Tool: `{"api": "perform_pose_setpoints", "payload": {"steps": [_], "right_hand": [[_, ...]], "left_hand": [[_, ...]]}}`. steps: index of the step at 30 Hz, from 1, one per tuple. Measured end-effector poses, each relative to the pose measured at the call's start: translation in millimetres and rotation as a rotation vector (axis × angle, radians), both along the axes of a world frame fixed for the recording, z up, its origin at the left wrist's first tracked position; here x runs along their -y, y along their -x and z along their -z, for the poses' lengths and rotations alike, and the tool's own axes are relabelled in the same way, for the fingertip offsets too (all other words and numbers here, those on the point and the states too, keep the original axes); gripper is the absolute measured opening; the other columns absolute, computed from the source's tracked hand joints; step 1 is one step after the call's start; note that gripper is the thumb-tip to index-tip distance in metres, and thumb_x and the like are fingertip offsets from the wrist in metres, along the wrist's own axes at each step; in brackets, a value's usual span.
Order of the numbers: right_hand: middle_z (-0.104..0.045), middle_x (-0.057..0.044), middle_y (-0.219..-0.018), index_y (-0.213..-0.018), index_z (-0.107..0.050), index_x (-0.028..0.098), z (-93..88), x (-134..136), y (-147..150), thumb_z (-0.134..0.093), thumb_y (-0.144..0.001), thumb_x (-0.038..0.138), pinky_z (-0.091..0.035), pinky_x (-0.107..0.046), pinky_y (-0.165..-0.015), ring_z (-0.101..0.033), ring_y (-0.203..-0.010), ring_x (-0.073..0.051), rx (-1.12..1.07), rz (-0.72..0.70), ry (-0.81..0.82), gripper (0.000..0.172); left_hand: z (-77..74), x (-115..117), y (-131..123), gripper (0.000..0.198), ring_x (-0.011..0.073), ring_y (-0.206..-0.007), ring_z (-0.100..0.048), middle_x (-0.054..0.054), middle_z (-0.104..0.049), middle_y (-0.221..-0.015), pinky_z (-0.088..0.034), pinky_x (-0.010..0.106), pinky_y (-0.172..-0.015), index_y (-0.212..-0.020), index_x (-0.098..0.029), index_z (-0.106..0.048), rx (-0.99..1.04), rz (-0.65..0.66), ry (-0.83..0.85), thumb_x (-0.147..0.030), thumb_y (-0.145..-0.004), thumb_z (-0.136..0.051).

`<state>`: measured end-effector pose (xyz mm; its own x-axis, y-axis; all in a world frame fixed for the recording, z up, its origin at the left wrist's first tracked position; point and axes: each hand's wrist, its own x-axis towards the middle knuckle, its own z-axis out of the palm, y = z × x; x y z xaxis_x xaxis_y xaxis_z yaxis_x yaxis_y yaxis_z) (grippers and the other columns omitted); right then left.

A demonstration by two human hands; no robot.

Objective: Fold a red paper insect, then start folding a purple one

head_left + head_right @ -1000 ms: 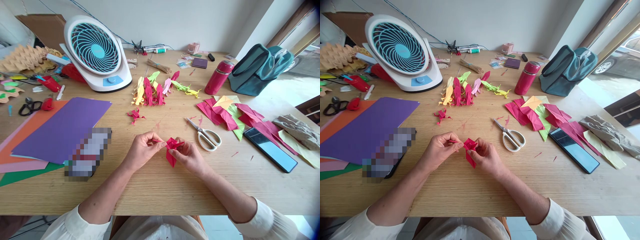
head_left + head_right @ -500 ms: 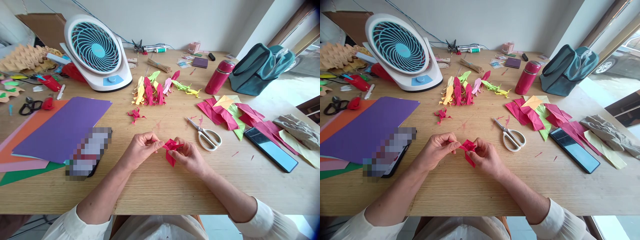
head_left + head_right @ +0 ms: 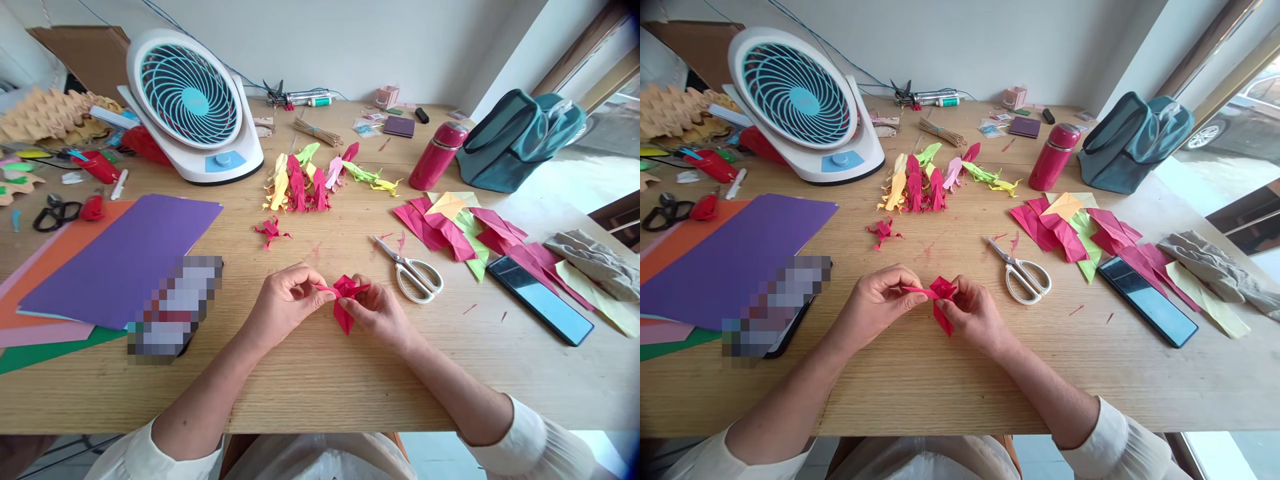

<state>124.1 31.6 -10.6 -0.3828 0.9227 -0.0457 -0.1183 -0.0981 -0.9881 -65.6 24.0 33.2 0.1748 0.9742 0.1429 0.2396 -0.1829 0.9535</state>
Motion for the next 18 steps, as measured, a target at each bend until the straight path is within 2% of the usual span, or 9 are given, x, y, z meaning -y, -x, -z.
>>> {"api": "perform_pose_setpoints", "payload": {"steps": [5,10,13,18], "right_hand": [[-0.055,0.001,-0.073,-0.079,-0.051,0.023,4.5,0,-2,-0.072,-0.085,0.046,-0.036,-0.027,-0.056,-0.045,-0.062,-0.013,0.070,0.025,-0.046,0.032],[-0.052,0.003,-0.065,-0.074,-0.051,0.022,-7.7,4,-2,-0.072,-0.084,0.039,-0.032,-0.025,-0.052,-0.042,-0.058,-0.012,0.202,0.062,-0.133,0.029],[-0.050,0.004,-0.062,-0.073,-0.050,0.022,-12.2,5,-1,-0.071,-0.085,0.037,-0.031,-0.025,-0.051,-0.040,-0.056,-0.011,0.214,0.061,-0.152,0.029],[-0.054,0.003,-0.067,-0.076,-0.051,0.022,-9.3,3,0,-0.074,-0.082,0.047,-0.035,-0.025,-0.052,-0.043,-0.057,-0.011,0.059,0.003,-0.001,0.035]], "left_hand": [[2.8,2,-4,0.012,0.0149,-0.074,-0.060,0.003,-0.066,-0.079,-0.046,0.024,-0.062,-0.079,-0.018,-0.070,-0.071,-0.046,-0.074,-0.028,-0.082,-0.075],[7.9,3,-8,0.008,0.0147,-0.076,-0.063,0.003,-0.068,-0.081,-0.048,0.023,-0.066,-0.079,-0.018,-0.071,-0.086,-0.061,-0.092,-0.024,-0.084,-0.073],[9.0,3,-10,0.010,0.0134,-0.074,-0.062,0.002,-0.068,-0.080,-0.049,0.023,-0.067,-0.079,-0.018,-0.070,-0.057,-0.059,-0.026,-0.025,-0.086,-0.070],[11.5,0,-6,0.024,0.0112,-0.063,-0.058,0.002,-0.068,-0.075,-0.047,0.022,-0.059,-0.080,-0.016,-0.070,0.087,-0.015,0.229,-0.039,-0.082,-0.075]]}}
